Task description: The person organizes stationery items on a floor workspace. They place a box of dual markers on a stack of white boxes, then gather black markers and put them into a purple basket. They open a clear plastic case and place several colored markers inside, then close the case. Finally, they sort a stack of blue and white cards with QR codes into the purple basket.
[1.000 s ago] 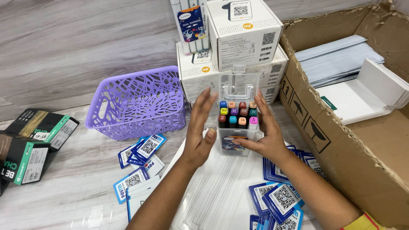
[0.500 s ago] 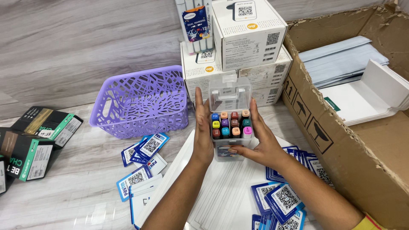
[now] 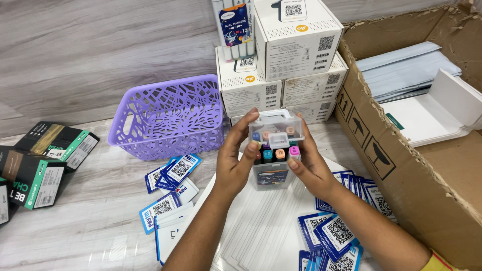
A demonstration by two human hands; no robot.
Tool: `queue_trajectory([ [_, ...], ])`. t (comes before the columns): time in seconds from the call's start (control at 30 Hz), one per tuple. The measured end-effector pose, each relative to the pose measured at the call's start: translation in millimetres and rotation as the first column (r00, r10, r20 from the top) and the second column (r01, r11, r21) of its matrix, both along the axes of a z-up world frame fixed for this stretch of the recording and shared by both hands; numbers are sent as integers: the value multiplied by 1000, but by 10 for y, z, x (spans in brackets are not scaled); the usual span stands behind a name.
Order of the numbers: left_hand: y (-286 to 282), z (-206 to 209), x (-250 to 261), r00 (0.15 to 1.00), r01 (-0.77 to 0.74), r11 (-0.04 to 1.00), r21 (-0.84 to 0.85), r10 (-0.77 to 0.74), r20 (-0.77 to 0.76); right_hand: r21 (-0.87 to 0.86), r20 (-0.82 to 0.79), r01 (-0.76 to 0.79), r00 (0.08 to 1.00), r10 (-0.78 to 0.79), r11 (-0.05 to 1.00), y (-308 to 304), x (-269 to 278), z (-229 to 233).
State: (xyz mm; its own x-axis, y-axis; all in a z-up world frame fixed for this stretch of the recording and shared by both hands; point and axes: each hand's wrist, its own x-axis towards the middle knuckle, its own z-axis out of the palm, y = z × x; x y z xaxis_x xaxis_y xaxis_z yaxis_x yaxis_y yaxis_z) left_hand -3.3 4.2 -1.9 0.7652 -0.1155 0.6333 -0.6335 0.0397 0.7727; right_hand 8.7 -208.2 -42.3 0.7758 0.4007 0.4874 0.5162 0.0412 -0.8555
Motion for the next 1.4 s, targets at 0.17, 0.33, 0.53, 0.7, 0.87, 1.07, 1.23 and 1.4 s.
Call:
queue_trajectory([
  [0.17, 98, -29, -81, 998, -8, 985, 170, -3, 70, 14, 21, 31, 999, -31, 999, 3, 32, -3],
  [0.33, 133, -36, -75, 996, 38, 984, 177, -51, 73, 21, -11, 24, 1000, -24, 999, -25, 47, -68],
  [0.53, 179, 11, -97, 997, 49, 978, 200, -60, 48, -26, 0, 52, 999, -52, 998, -66, 63, -142],
  [0.7, 216, -19, -109, 997, 52, 976, 210, -63, 45, 41, -3, 11, 1000, -11, 999, -77, 81, -199],
  [0.87, 257, -91, -114, 991, 106, 975, 195, -119, 55, 104, 67, -111, 992, 104, 988, -104, 141, -215],
  [1.07, 190, -96, -97, 985, 1, 961, 276, -48, 165, 168, -11, -82, 996, 85, 982, -89, 63, -210],
  [1.23, 97, -127, -54, 984, -55, 964, 262, 7, 180, 90, -7, 55, 998, -55, 994, -45, 86, -244],
  [1.4, 77, -170, -24, 988, -47, 970, 237, 9, 156, 40, 99, 84, 991, -87, 996, -58, 116, -260],
])
